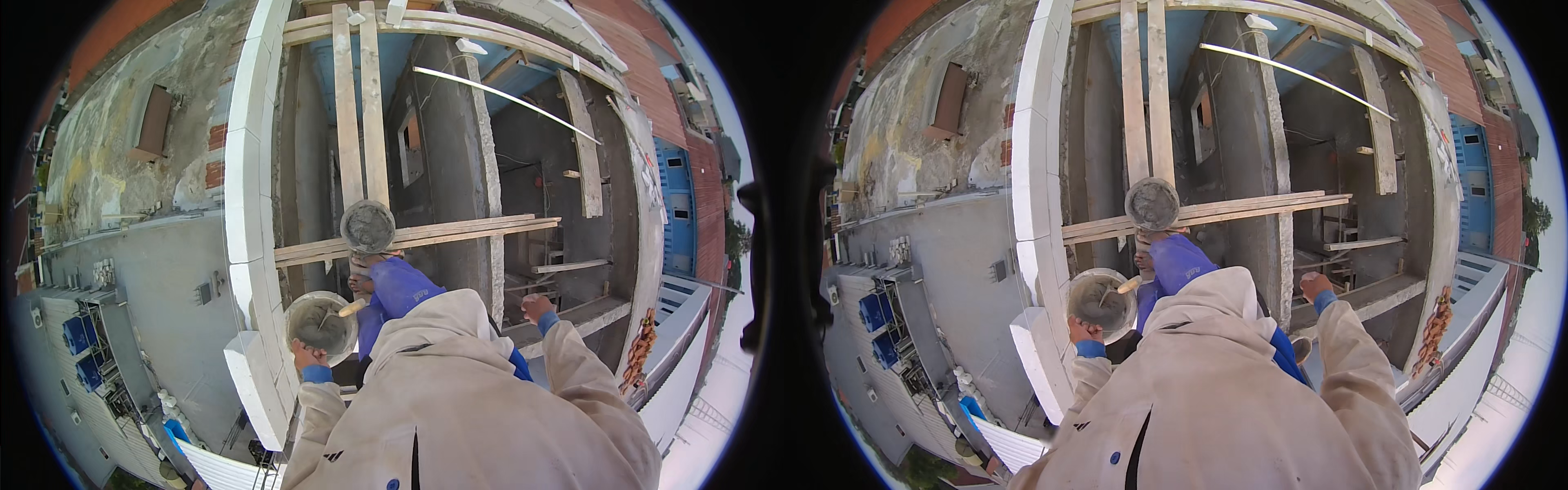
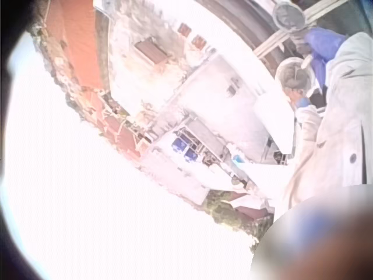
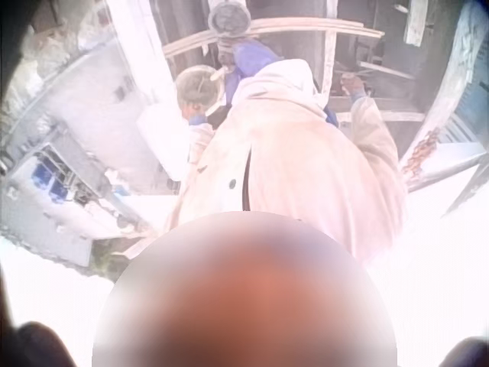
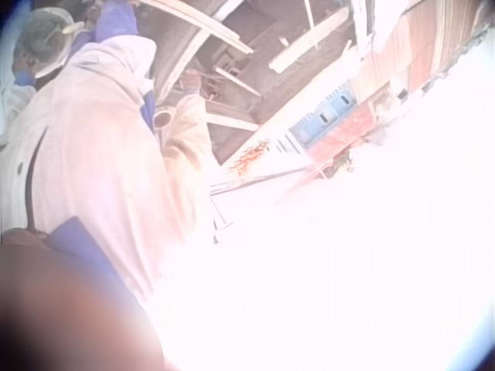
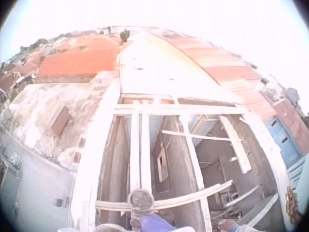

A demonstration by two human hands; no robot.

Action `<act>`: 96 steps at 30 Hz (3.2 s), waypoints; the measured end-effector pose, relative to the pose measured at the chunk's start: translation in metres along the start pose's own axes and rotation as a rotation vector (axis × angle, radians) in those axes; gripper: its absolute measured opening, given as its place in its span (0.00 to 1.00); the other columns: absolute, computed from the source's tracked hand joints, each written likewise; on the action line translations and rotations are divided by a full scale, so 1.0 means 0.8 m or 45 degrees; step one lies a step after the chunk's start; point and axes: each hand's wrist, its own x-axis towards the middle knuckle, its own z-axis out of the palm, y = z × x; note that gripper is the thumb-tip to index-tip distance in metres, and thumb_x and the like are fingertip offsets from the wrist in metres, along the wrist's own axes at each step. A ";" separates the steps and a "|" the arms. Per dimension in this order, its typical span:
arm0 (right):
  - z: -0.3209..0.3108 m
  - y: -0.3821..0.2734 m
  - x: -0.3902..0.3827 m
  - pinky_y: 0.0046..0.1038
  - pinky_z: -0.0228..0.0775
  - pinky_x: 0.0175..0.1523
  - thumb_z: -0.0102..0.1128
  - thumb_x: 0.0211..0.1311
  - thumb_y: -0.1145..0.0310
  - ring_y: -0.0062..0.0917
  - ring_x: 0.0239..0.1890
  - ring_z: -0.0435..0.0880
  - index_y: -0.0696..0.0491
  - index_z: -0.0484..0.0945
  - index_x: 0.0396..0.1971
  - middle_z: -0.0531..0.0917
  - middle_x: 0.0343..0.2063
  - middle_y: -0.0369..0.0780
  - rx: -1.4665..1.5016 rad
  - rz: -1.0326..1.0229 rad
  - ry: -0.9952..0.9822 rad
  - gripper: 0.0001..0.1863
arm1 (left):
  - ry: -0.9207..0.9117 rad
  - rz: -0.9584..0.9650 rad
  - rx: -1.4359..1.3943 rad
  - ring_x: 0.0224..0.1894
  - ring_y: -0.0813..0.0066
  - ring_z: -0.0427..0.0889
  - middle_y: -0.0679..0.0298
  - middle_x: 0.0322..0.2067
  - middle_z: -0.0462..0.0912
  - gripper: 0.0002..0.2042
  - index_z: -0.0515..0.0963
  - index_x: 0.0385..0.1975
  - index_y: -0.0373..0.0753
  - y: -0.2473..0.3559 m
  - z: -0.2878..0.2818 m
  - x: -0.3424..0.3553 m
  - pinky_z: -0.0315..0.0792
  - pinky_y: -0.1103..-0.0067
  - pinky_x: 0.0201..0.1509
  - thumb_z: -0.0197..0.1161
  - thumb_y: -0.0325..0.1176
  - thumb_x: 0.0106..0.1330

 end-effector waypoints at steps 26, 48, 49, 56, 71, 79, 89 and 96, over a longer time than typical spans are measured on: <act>0.479 -0.300 0.398 0.36 0.79 0.47 0.69 0.60 0.51 0.36 0.42 0.89 0.58 0.82 0.55 0.88 0.46 0.49 0.163 -0.117 -0.585 0.30 | 0.388 0.492 0.249 0.19 0.87 0.53 0.76 0.18 0.57 0.16 0.66 0.28 0.46 -0.127 0.043 -0.109 0.60 0.82 0.28 0.59 0.44 0.77; 0.282 -0.310 0.344 0.30 0.65 0.37 0.65 0.70 0.55 0.20 0.14 0.55 0.40 0.64 0.21 0.55 0.12 0.26 1.825 0.550 -0.440 0.21 | 0.281 0.588 1.519 0.32 0.66 0.74 0.63 0.31 0.78 0.14 0.78 0.42 0.40 -0.060 0.104 -0.062 0.68 0.67 0.40 0.66 0.42 0.65; 0.258 -0.291 0.346 0.30 0.65 0.37 0.65 0.70 0.55 0.20 0.15 0.55 0.40 0.64 0.21 0.56 0.12 0.27 1.833 0.523 -0.388 0.21 | 0.334 0.558 1.246 0.25 0.78 0.64 0.71 0.24 0.68 0.13 0.76 0.35 0.42 -0.070 0.129 -0.055 0.60 0.75 0.31 0.61 0.45 0.71; 0.185 -0.194 0.429 0.33 0.64 0.37 0.67 0.67 0.57 0.22 0.16 0.57 0.42 0.65 0.22 0.57 0.13 0.29 1.903 0.471 -0.080 0.20 | 0.161 0.519 1.092 0.17 0.88 0.58 0.76 0.15 0.60 0.20 0.68 0.24 0.46 -0.116 0.250 -0.043 0.56 0.84 0.22 0.57 0.49 0.78; 0.155 0.002 0.660 0.35 0.67 0.40 0.66 0.66 0.52 0.25 0.18 0.61 0.43 0.68 0.25 0.59 0.13 0.30 1.811 0.857 0.304 0.18 | -0.090 0.149 0.782 0.17 0.87 0.54 0.77 0.15 0.54 0.13 0.71 0.31 0.44 -0.186 0.347 -0.074 0.62 0.78 0.27 0.59 0.42 0.78; 0.172 0.024 0.652 0.32 0.71 0.34 0.68 0.67 0.52 0.21 0.14 0.59 0.49 0.71 0.32 0.56 0.12 0.30 1.726 0.688 0.199 0.19 | -0.040 0.193 0.956 0.16 0.87 0.60 0.75 0.14 0.63 0.12 0.72 0.32 0.43 -0.203 0.346 -0.082 0.69 0.78 0.28 0.59 0.41 0.77; 0.165 0.039 0.686 0.28 0.67 0.26 0.64 0.70 0.53 0.21 0.13 0.64 0.52 0.76 0.25 0.67 0.12 0.32 1.258 0.548 0.214 0.20 | -0.031 0.290 0.999 0.18 0.87 0.61 0.73 0.14 0.68 0.13 0.72 0.30 0.42 -0.213 0.340 -0.073 0.68 0.80 0.30 0.60 0.42 0.76; 0.142 0.065 0.700 0.30 0.73 0.41 0.61 0.69 0.46 0.27 0.42 0.85 0.56 0.80 0.55 0.87 0.39 0.41 0.840 0.665 0.020 0.28 | -0.028 0.294 0.886 0.17 0.87 0.60 0.73 0.14 0.68 0.13 0.72 0.31 0.41 -0.221 0.340 -0.063 0.65 0.82 0.29 0.61 0.41 0.75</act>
